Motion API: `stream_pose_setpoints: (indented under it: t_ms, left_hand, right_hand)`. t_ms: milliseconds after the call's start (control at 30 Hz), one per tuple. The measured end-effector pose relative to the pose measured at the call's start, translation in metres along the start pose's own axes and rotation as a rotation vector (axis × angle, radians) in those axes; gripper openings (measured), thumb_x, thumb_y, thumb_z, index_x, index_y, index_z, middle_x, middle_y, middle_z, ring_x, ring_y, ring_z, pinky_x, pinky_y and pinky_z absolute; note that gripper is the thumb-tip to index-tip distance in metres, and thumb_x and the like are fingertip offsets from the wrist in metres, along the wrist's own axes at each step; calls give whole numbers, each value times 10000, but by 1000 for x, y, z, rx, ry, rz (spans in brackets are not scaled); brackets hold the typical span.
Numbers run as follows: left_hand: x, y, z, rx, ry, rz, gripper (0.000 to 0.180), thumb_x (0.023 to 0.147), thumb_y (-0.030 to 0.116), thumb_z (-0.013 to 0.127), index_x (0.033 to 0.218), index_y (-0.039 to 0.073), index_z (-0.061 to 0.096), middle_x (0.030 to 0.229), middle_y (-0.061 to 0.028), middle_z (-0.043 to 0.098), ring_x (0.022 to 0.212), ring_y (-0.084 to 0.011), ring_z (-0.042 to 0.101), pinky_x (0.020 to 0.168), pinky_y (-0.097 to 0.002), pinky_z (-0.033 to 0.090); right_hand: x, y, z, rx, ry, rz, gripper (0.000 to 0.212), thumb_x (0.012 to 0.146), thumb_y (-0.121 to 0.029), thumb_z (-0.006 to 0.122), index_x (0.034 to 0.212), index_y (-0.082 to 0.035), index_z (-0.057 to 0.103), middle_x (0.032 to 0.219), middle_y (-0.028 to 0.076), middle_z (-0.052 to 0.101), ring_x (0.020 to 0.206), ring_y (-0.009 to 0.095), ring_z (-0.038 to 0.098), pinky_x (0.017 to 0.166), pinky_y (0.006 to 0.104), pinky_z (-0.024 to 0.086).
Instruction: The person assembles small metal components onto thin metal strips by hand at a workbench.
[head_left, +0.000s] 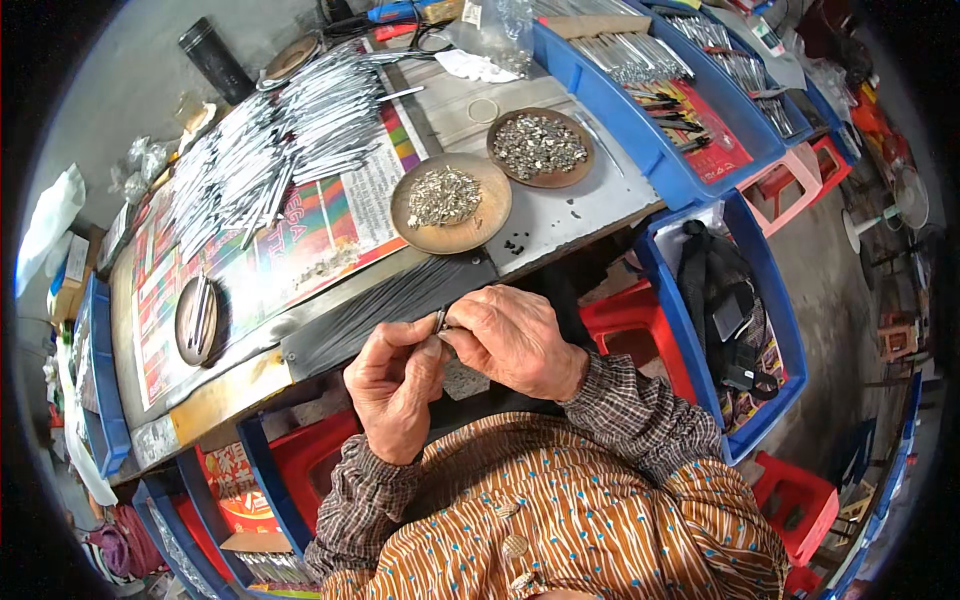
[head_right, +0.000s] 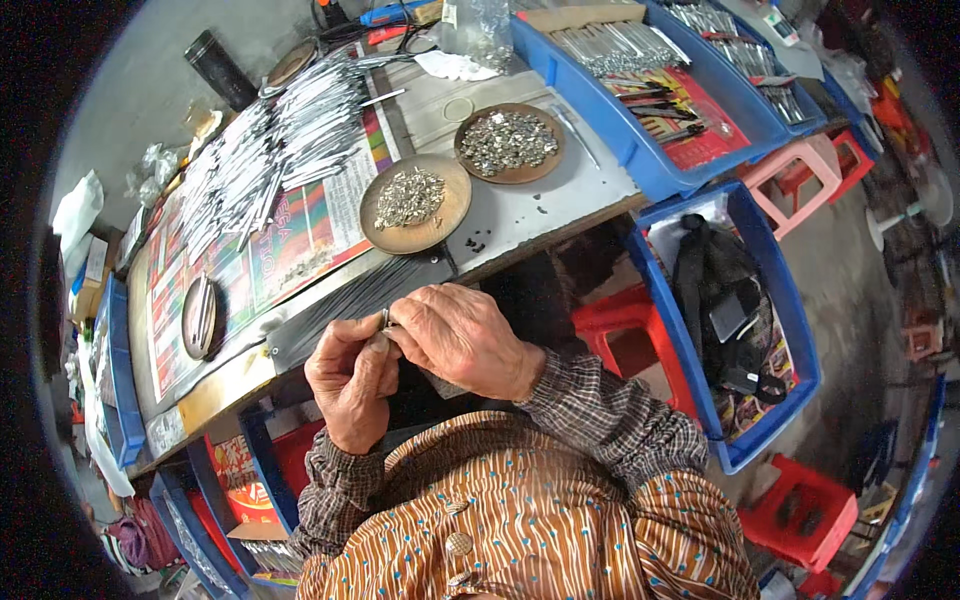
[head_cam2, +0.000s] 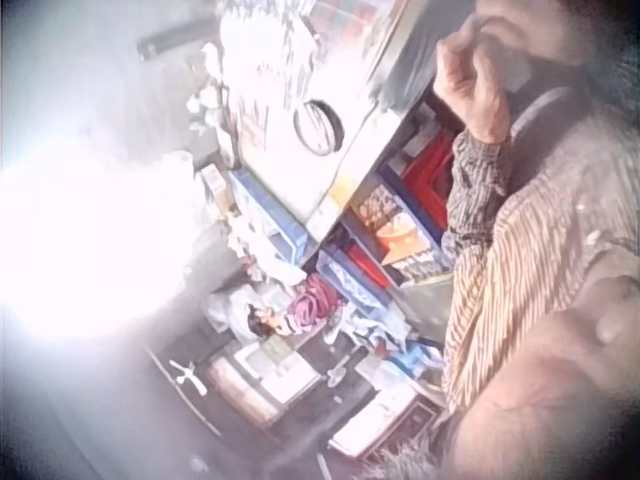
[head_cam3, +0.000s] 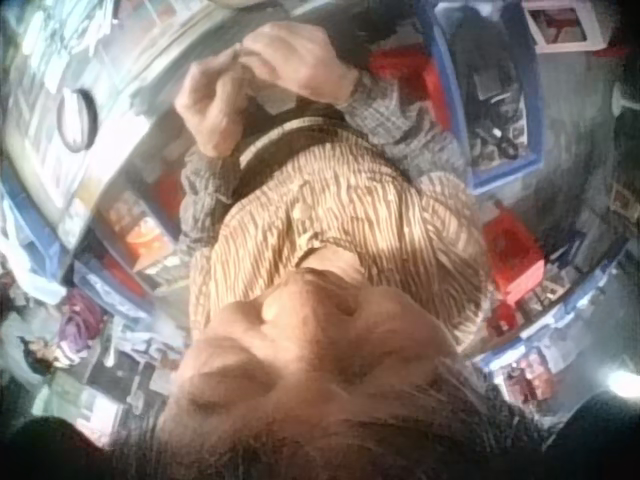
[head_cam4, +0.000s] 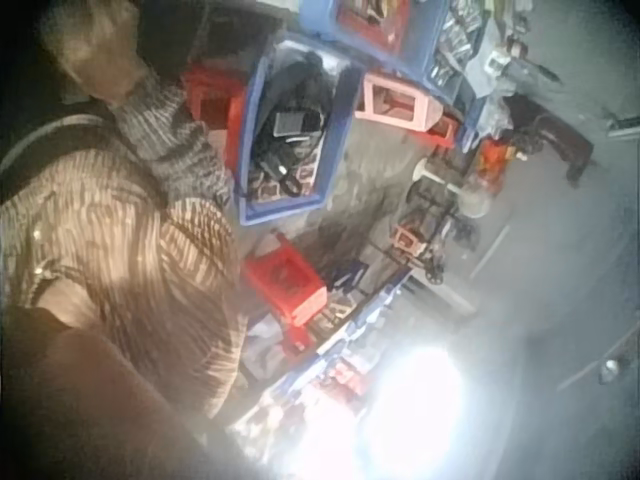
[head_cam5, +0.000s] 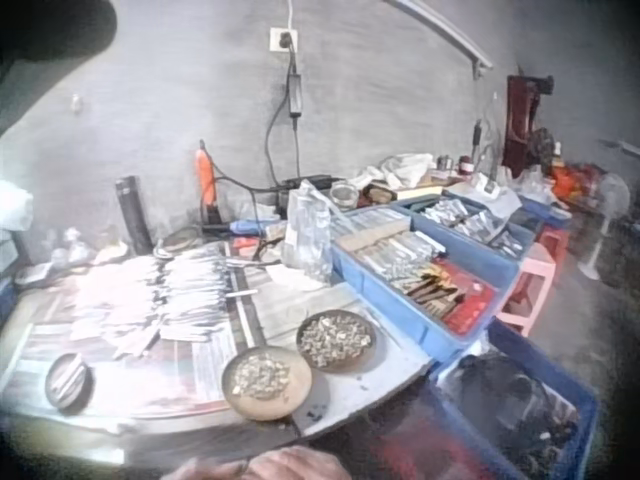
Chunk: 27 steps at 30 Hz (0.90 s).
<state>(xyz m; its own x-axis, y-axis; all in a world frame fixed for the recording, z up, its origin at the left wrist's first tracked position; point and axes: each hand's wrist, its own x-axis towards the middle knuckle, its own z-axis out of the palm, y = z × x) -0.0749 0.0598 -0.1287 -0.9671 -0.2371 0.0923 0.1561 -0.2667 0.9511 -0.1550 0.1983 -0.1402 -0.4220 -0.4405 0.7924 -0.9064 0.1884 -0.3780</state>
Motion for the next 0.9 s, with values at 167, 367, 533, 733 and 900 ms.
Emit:
stream_pose_setpoints:
  t_ms: [167, 367, 533, 733, 900]
  left_hand:
    - [0, 3, 0, -62, -28, 12, 115, 908, 13, 566, 1017, -23, 583, 722, -4, 556, 550, -25, 416, 453, -182, 325]
    - [-2, 12, 1, -17, 34, -46, 122, 902, 7, 572, 1018, -20, 595, 736, -3, 571, 563, -18, 443, 464, -174, 343]
    - [-2, 5, -4, -42, 10, -24, 122, 903, 20, 572, 1020, -12, 587, 748, -29, 583, 520, -42, 417, 431, -189, 308]
    - [-5, 11, -4, 35, 42, -56, 113, 893, -3, 575, 997, -21, 616, 765, -9, 604, 582, -11, 472, 484, -166, 374]
    - [-7, 11, -6, -7, 48, -40, 123, 893, -5, 573, 1005, -18, 621, 741, -7, 615, 577, -6, 473, 492, -163, 378]
  right_hand:
    - [3, -1, 5, -12, -3, -1, 248, 748, -60, 690, 936, 9, 544, 788, 98, 561, 698, 250, 599, 606, 355, 499]
    - [8, -2, 1, 120, -37, 90, 260, 793, -108, 695, 967, 8, 541, 708, 87, 537, 624, 243, 584, 558, 336, 487]
    - [14, -13, -5, 406, -121, 367, 498, 856, -248, 675, 1227, 3, 457, 745, 68, 570, 582, 136, 568, 544, 261, 469]
    - [25, -2, -14, 321, -35, 520, 559, 844, -248, 685, 1278, -33, 407, 722, 66, 577, 572, 177, 591, 532, 305, 480]
    - [24, -13, -3, 238, -235, 327, 538, 842, -264, 681, 1256, -47, 416, 755, 66, 563, 594, 174, 589, 539, 297, 487]
